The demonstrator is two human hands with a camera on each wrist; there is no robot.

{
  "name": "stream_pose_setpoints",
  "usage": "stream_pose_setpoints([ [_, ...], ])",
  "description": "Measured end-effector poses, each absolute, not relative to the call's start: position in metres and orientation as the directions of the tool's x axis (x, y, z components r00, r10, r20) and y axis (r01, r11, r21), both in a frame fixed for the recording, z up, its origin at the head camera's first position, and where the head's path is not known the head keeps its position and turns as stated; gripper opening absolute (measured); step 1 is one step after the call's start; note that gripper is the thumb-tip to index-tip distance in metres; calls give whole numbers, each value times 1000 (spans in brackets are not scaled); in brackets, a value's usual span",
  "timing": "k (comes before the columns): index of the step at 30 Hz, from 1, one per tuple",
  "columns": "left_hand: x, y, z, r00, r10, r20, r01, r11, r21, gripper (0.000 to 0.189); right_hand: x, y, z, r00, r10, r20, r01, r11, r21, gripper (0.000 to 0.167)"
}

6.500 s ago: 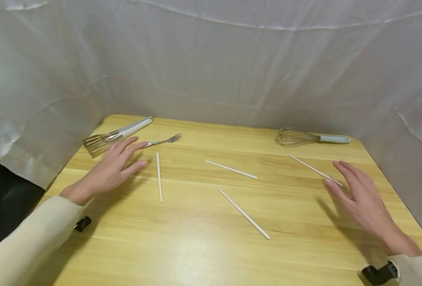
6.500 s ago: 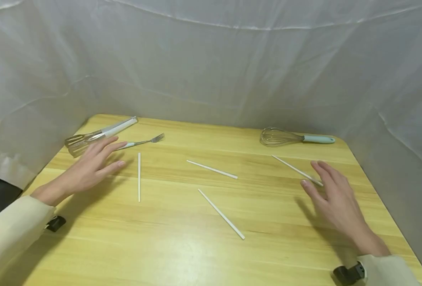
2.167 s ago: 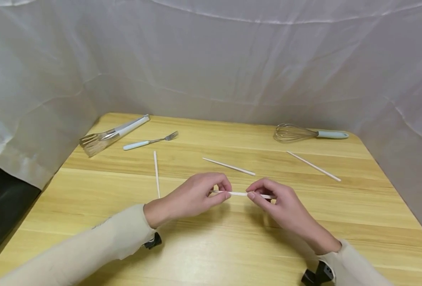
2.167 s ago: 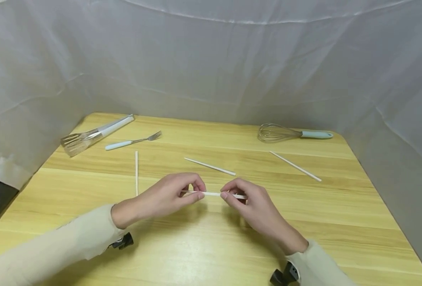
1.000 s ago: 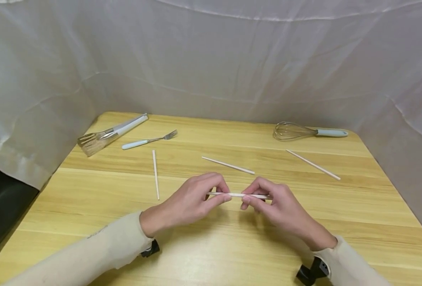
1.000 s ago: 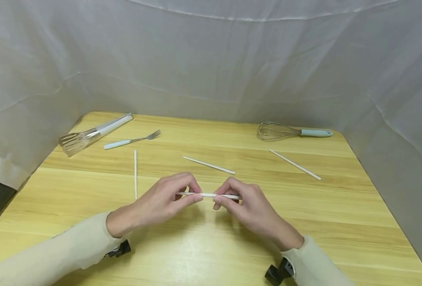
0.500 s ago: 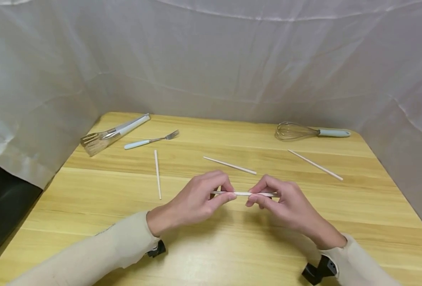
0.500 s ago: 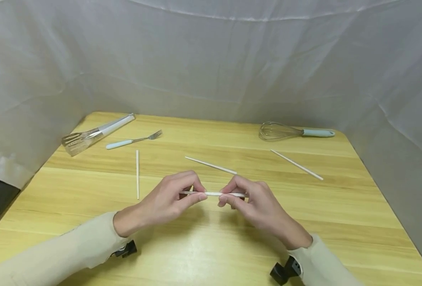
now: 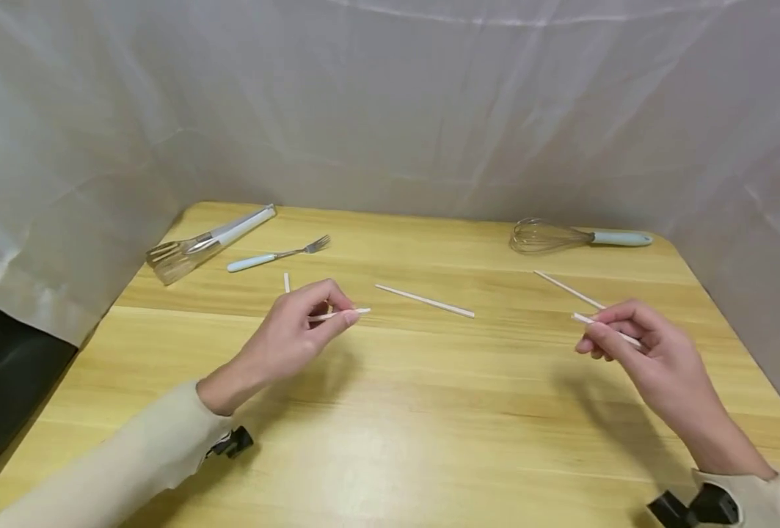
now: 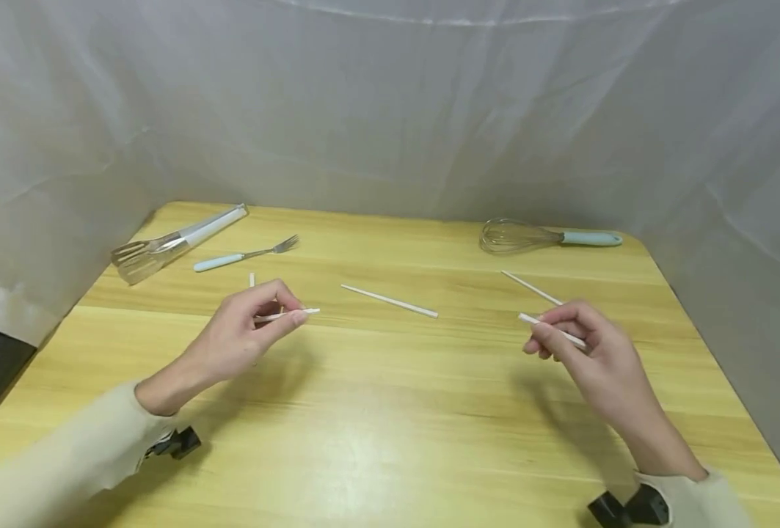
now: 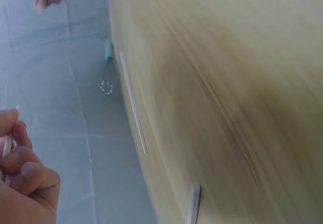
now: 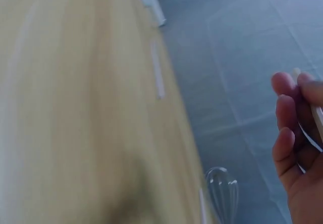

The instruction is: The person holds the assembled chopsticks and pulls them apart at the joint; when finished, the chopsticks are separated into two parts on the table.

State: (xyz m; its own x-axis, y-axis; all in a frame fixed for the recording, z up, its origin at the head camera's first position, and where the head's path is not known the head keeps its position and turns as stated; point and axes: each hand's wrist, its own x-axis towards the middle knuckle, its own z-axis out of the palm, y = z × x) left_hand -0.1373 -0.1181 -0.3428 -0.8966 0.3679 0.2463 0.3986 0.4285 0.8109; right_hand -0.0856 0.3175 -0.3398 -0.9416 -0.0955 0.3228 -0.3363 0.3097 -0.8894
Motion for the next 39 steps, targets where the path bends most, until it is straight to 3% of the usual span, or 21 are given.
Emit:
stream_pose_setpoints([
  [6, -143, -119, -343, -867, 441, 230, 432, 439, 788, 3, -81, 328, -346, -945, -111, 308, -318, 534, -783, 13],
  [10, -143, -118, -347, -867, 458, 194, 413, 445, 795, 8, -81, 334, -350, -939, -141, 313, -333, 591, -734, 14],
  [26, -154, -114, -369, -871, 484, 81, 398, 600, 694, 6, -97, 357, -382, -945, -217, 245, -327, 653, -683, 21],
  [33, -158, -108, -376, -871, 491, 4, 358, 629, 690, 5, -100, 351, -388, -948, -283, 146, -308, 701, -644, 12],
  [39, -164, -106, -381, -861, 508, -12, 365, 634, 681, 4, -106, 346, -394, -924, -354, 146, -367, 711, -599, 12],
])
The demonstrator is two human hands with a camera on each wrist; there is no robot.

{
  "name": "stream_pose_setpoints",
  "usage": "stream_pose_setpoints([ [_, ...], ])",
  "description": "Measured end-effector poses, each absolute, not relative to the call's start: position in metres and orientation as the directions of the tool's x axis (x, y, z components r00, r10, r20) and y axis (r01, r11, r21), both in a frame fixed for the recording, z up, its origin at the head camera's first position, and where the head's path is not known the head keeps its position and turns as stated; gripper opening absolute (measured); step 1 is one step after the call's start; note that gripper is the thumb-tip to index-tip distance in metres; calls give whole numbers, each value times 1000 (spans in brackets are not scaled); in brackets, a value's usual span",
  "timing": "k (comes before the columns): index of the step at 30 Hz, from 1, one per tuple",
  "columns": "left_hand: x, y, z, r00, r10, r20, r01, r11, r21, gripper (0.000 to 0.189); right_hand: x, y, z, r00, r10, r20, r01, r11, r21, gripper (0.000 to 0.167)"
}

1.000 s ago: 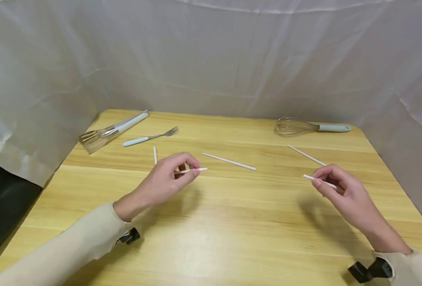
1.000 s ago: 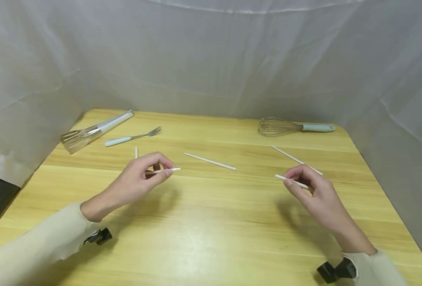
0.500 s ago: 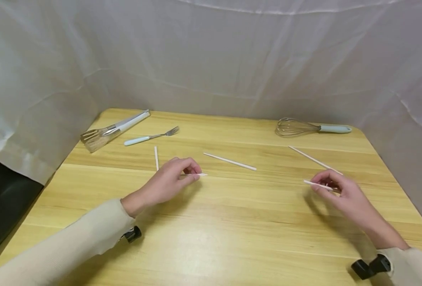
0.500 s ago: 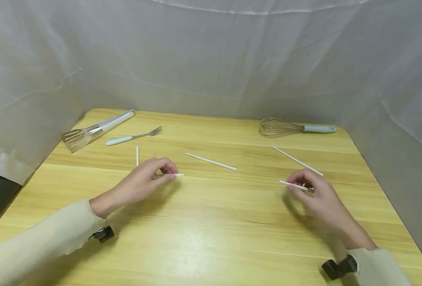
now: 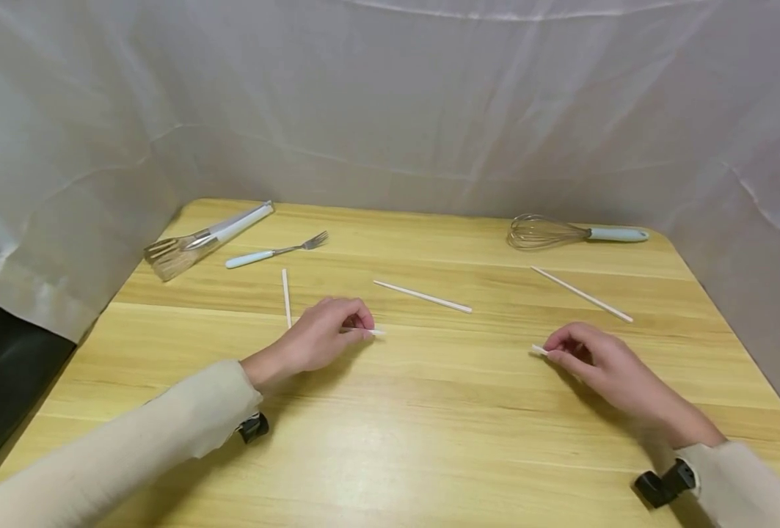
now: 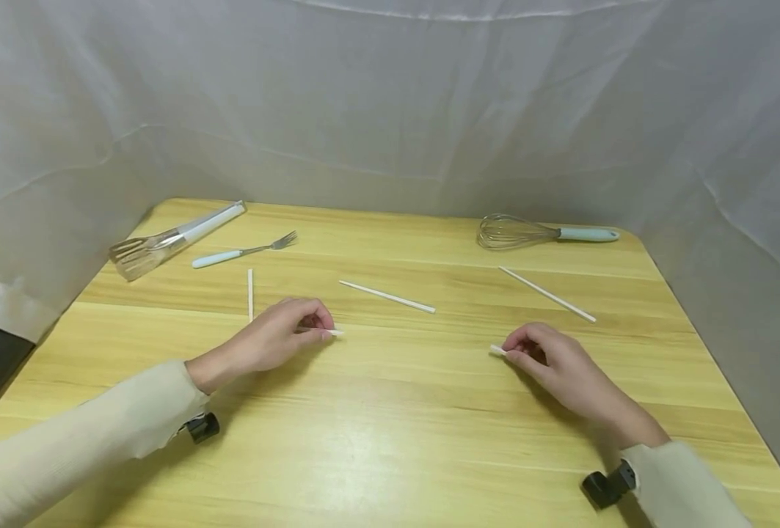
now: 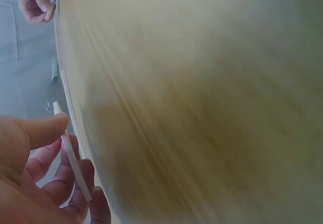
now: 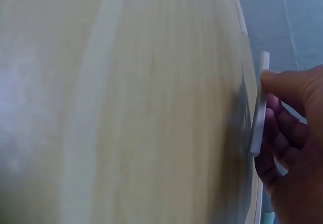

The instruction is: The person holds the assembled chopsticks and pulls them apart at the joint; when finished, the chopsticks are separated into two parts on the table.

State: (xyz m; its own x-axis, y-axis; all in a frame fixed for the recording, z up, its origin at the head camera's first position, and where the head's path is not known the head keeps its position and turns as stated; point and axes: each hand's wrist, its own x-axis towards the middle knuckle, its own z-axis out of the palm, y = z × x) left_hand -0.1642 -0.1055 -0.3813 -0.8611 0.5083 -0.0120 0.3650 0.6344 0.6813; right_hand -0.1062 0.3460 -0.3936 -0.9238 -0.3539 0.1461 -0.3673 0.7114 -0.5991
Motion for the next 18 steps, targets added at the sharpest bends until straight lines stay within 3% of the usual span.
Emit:
stream_pose_setpoints([
  [9, -167, -107, -386, -880, 472, -54, 328, 685, 651, 5, -111, 345, -396, -898, -417, 144, -425, 729, -537, 22],
  [18, -170, -108, -387, -882, 467, -62, 329, 704, 629, 5, -112, 346, -397, -892, -429, 144, -434, 717, -545, 26],
])
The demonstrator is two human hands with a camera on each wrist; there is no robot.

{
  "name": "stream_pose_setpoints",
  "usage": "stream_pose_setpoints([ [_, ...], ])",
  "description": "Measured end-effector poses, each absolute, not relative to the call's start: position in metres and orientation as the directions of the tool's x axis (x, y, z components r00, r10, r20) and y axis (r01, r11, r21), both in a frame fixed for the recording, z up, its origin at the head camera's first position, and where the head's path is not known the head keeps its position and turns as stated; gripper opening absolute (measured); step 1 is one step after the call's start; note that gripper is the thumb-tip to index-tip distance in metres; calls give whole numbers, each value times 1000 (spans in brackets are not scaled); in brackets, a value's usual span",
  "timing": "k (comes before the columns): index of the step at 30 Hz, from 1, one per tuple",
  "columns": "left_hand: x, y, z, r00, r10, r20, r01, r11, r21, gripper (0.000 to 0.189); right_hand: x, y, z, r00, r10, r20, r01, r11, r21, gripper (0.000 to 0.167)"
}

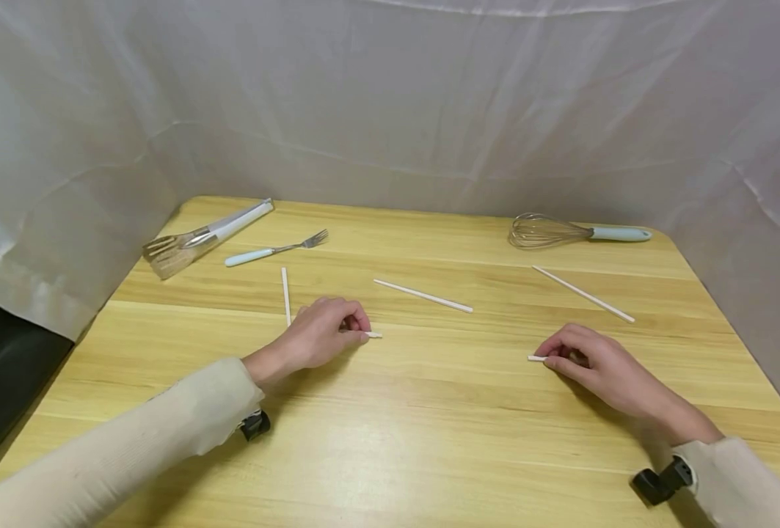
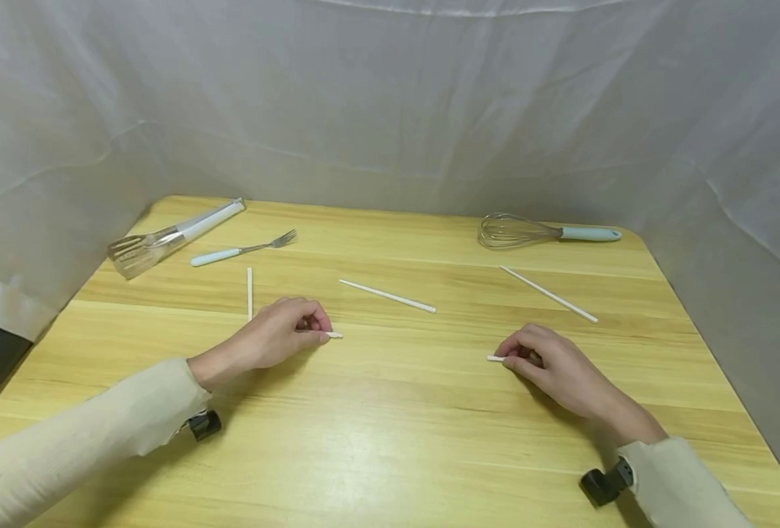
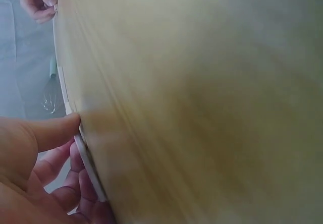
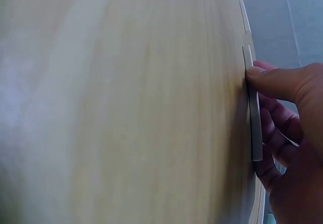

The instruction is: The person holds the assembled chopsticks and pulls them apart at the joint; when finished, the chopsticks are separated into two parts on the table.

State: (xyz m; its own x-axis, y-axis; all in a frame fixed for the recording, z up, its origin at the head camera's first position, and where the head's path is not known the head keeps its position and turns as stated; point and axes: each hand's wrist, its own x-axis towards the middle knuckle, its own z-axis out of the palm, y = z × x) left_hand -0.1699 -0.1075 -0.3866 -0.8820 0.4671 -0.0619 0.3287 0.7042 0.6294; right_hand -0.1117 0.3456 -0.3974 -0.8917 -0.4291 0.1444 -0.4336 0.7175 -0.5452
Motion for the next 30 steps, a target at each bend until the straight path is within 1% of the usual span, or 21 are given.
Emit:
stream_pose_setpoints([
  [5, -172, -109, -385, -876, 477, -74, 331, 705, 627, 5, -111, 344, -396, -901, -415, 127, -412, 729, -546, 24],
  [11, -173, -110, -384, -867, 490, -88, 334, 705, 625, 6, -114, 337, -392, -929, -361, 73, -339, 758, -557, 11],
  [13, -173, -111, -383, -866, 492, -90, 335, 705, 624, 7, -117, 334, -390, -936, -346, 61, -318, 758, -570, 10],
  [23, -172, -113, -384, -868, 489, -89, 333, 705, 626, 6, -149, 303, -377, -932, -350, 91, -332, 731, -597, 15],
  [30, -172, -112, -385, -864, 497, -78, 346, 701, 624, 4, -173, 275, -377, -938, -340, 64, -298, 701, -647, 28],
])
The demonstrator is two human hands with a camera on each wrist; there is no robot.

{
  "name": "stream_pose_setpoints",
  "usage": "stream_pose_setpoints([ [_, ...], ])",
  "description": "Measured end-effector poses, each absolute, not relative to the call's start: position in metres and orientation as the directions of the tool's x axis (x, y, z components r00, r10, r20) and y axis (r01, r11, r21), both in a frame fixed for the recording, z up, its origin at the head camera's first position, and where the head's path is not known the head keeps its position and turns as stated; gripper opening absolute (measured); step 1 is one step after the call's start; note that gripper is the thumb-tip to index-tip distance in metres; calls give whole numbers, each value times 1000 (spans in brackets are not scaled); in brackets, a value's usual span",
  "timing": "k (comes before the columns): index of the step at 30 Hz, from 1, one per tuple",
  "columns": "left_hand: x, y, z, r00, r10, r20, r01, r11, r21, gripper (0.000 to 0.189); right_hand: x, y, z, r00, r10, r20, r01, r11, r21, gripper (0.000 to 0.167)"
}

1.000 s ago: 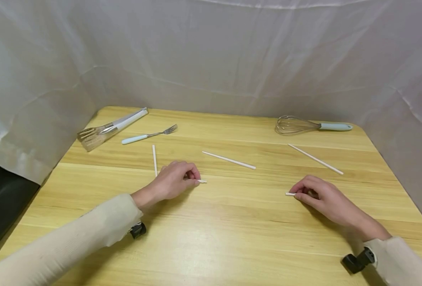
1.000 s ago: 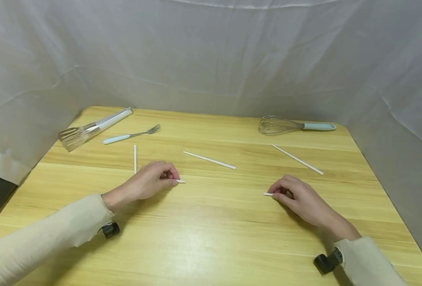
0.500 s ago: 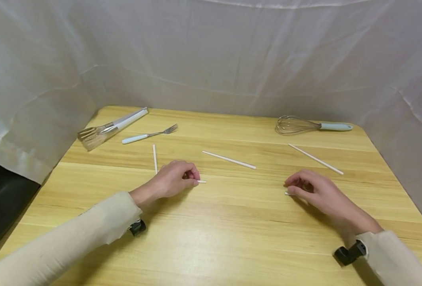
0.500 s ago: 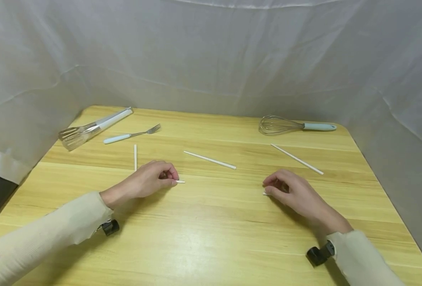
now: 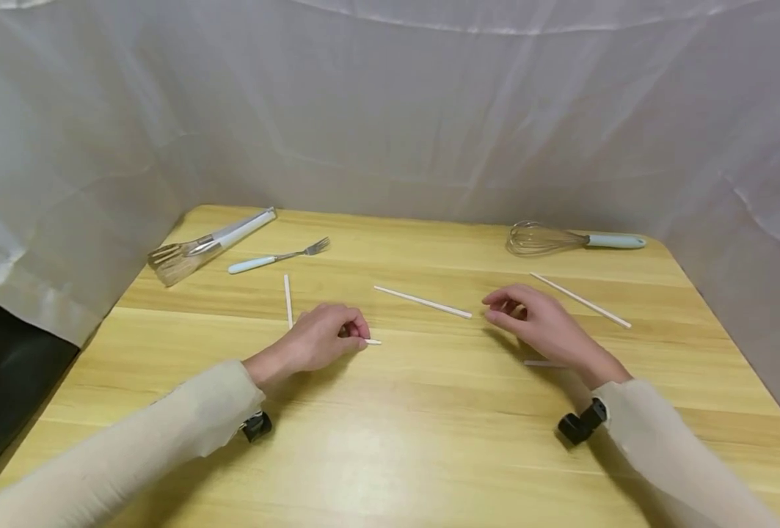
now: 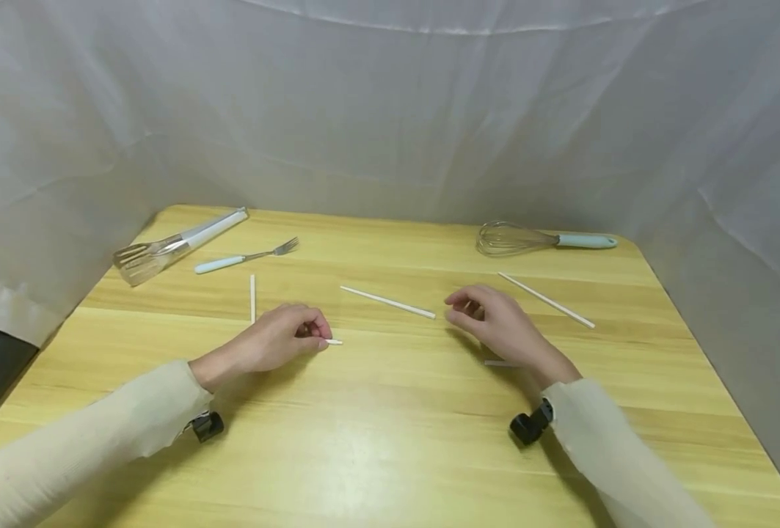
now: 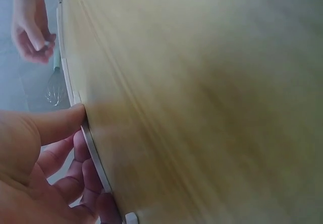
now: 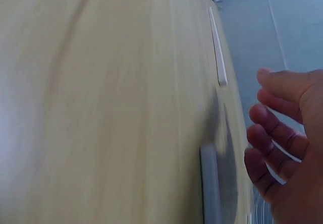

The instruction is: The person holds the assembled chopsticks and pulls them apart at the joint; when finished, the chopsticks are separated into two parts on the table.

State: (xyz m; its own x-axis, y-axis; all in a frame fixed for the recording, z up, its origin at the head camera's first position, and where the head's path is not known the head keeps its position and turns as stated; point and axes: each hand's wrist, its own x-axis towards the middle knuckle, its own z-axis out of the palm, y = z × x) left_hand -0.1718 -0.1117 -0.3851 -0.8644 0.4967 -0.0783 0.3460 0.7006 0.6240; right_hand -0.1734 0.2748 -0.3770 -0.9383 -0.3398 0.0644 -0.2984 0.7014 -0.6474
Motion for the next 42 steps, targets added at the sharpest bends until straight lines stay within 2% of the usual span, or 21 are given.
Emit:
stream_pose_setpoints([
  [7, -172, -111, -385, -863, 499, -81, 348, 702, 622, 5, -189, 251, -385, -936, -353, 9, -275, 711, -647, 38],
  [9, -172, -111, -385, -862, 499, -82, 347, 702, 622, 5, -191, 246, -388, -934, -357, 0, -276, 721, -635, 35],
  [16, -172, -111, -385, -865, 495, -81, 350, 711, 610, 4, -194, 233, -394, -935, -353, 36, -309, 760, -573, 8],
  [23, -172, -111, -386, -864, 496, -82, 350, 711, 610, 4, -190, 230, -393, -941, -333, 55, -304, 764, -569, 9],
  [28, -175, -115, -381, -830, 546, -113, 345, 661, 666, 5, -184, 231, -383, -943, -321, 85, -307, 746, -591, 11],
  [31, -178, -120, -377, -814, 558, -161, 285, 626, 726, 13, -179, 233, -378, -937, -331, 111, -331, 738, -589, 10],
  [36, -182, -127, -373, -825, 530, -195, 190, 585, 788, 39, -169, 235, -371, -916, -370, 154, -388, 722, -572, 6],
  [39, -184, -127, -373, -832, 533, -157, 208, 561, 801, 53, -160, 236, -368, -907, -385, 172, -411, 716, -564, 3],
  [42, -183, -124, -371, -822, 561, -98, 270, 536, 800, 58, -150, 234, -365, -893, -409, 188, -440, 705, -556, 4],
])
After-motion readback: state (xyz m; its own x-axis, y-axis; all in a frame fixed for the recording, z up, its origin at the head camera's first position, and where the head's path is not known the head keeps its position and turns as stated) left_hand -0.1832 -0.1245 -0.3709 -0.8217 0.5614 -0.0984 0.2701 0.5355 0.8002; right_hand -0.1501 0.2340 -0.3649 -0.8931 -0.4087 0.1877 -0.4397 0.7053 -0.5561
